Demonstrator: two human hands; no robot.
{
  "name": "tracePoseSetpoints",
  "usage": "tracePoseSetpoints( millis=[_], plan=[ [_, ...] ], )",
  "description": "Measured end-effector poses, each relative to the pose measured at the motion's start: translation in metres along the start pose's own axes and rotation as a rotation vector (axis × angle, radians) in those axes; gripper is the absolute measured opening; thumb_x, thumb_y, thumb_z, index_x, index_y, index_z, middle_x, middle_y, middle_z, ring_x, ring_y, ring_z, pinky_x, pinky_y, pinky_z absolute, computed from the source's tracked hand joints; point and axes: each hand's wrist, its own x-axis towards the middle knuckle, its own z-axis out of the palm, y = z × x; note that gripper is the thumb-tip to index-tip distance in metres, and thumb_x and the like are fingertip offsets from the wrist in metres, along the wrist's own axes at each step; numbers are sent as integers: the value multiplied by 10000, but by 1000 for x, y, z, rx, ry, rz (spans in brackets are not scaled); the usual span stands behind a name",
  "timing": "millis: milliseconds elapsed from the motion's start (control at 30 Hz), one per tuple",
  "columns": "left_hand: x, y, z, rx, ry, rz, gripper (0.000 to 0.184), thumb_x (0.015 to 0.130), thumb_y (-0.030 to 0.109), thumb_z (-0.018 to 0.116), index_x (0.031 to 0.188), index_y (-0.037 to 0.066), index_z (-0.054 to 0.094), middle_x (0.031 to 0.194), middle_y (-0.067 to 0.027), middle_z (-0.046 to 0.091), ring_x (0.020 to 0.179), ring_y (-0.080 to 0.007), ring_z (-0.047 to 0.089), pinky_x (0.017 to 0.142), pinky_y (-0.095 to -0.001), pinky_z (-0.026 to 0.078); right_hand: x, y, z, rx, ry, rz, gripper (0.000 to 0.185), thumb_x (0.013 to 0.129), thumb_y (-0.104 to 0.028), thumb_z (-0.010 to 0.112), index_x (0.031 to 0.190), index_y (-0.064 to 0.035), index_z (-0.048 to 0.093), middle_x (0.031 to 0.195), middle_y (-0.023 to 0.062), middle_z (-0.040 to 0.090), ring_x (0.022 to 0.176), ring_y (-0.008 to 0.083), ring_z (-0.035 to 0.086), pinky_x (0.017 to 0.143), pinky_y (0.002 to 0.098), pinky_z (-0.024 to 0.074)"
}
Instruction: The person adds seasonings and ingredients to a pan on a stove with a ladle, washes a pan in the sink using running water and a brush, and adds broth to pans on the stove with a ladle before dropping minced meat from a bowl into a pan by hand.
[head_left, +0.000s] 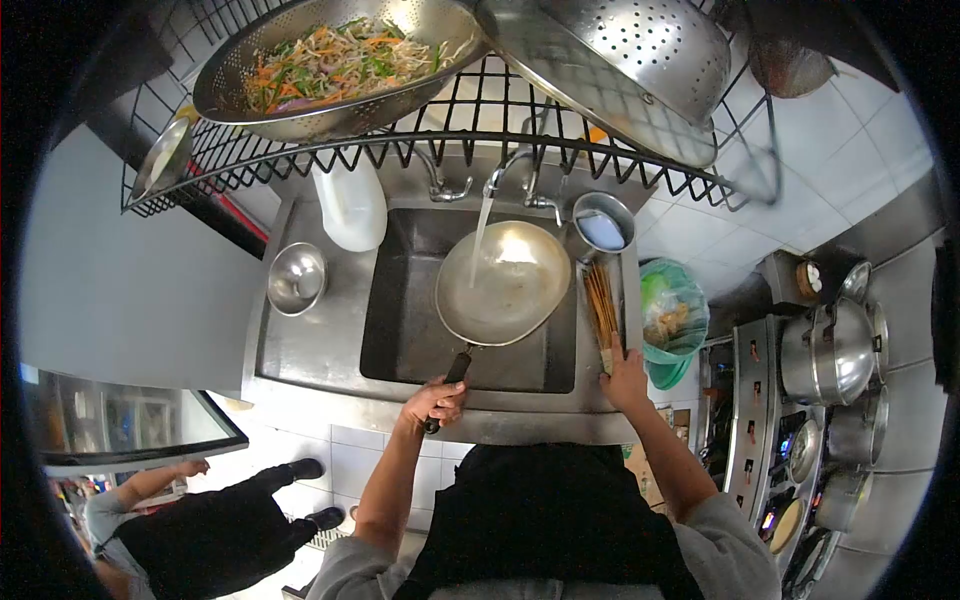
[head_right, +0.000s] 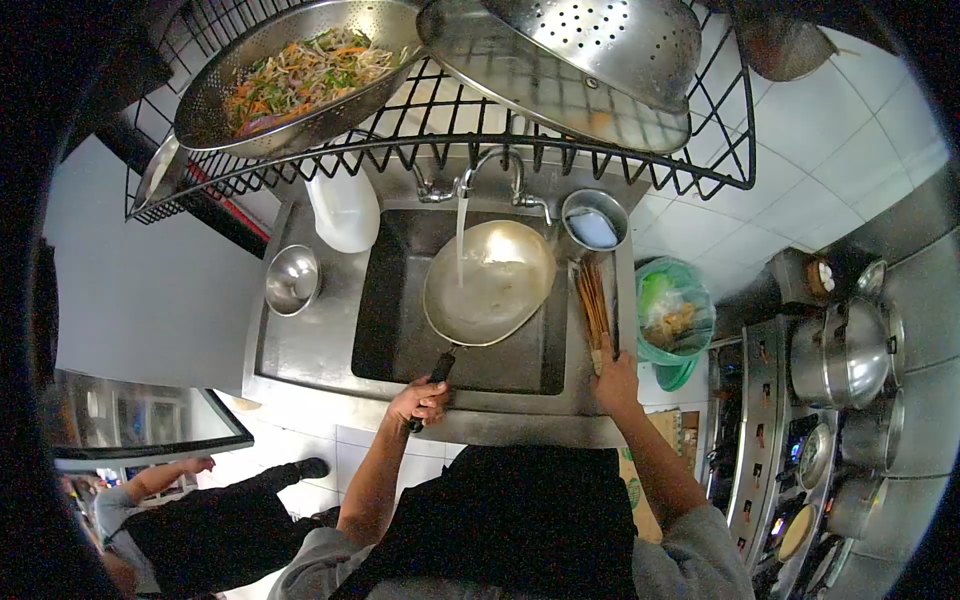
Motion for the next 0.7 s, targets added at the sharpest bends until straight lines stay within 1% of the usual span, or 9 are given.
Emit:
tracePoseSetpoints(
  millis=[100, 200, 300, 333, 433, 467, 567, 600, 700],
  plan=[
    [3, 6, -3, 134, 43, -29, 361, 1003, 264, 638, 731, 147, 432, 527, 72, 388, 344, -48, 349, 337, -250, 341, 10, 21, 6, 510, 138, -54, 783, 893, -170, 610, 1581, -39, 261, 1240, 282, 525, 1161, 480, 519, 1036, 502, 439],
    [-11, 16, 2, 124, 54, -75, 367, 986, 230, 659, 717, 136, 429, 520, 59, 387, 349, -62, 365, 339, -265, 346, -1, 34, -16, 707, 236, -212, 793, 867, -181, 619, 1558, 4, 277, 1196, 297, 541, 1037, 472, 573, 972, 488, 471],
    [-29, 41, 28, 368, 190, -69, 350, 983, 176, 650, 704, 135, 443, 526, 48, 409, 363, -63, 391, 345, -277, 360, -13, 13, -45, 280, 135, -103, 799, 862, -164, 619, 1552, 29, 266, 1208, 292, 522, 1068, 467, 544, 982, 497, 453],
    [-32, 41, 23, 464, 233, -8, 304, 946, 161, 677, 719, 70, 497, 542, -1, 465, 383, -88, 440, 356, -307, 404, -3, 28, -7, 183, 248, -196, 837, 841, -161, 664, 1543, 54, 262, 1254, 310, 473, 1114, 471, 501, 989, 525, 428],
    [-32, 37, 47, 1127, 740, 87, 238, 891, 161, 701, 787, -16, 580, 618, -140, 615, 473, -265, 617, 453, -401, 513, 7, 22, 32, -39, 289, -174, 861, 834, -169, 703, 1536, 68, 262, 1322, 335, 411, 1181, 494, 447, 1015, 541, 400],
    [-27, 15, 13, 1389, 830, 318, 277, 849, 146, 690, 984, -83, 613, 739, -275, 678, 709, -459, 700, 609, -486, 557, 8, 18, 35, -48, 276, -151, 847, 842, -163, 709, 1529, 70, 271, 1344, 350, 390, 1207, 522, 428, 1025, 542, 389],
    [-41, 15, 23, 1500, 1109, 92, 374, 845, 113, 654, 1150, -87, 572, 841, -329, 681, 910, -543, 656, 715, -528, 549, 3, -6, 1, -122, 291, -78, 747, 867, -148, 693, 1490, 69, 343, 1393, 341, 366, 1276, 508, 391, 1066, 538, 365],
    [-44, 0, -10, 1632, 1051, 238, 367, 883, 111, 632, 1182, -71, 520, 725, -236, 686, 693, -440, 699, 578, -473, 546, 9, -12, -10, -72, 351, -138, 719, 869, -160, 698, 1471, 63, 372, 1401, 334, 373, 1282, 495, 401, 1070, 534, 369],
    [-62, 25, 16, 771, 745, 88, 235, 933, 137, 629, 1059, -43, 548, 614, -96, 606, 462, -250, 596, 436, -374, 487, 54, -34, -36, 151, 422, -272, 648, 876, -195, 713, 1421, 39, 451, 1398, 303, 433, 1274, 446, 462, 1068, 514, 395]
  ],
)
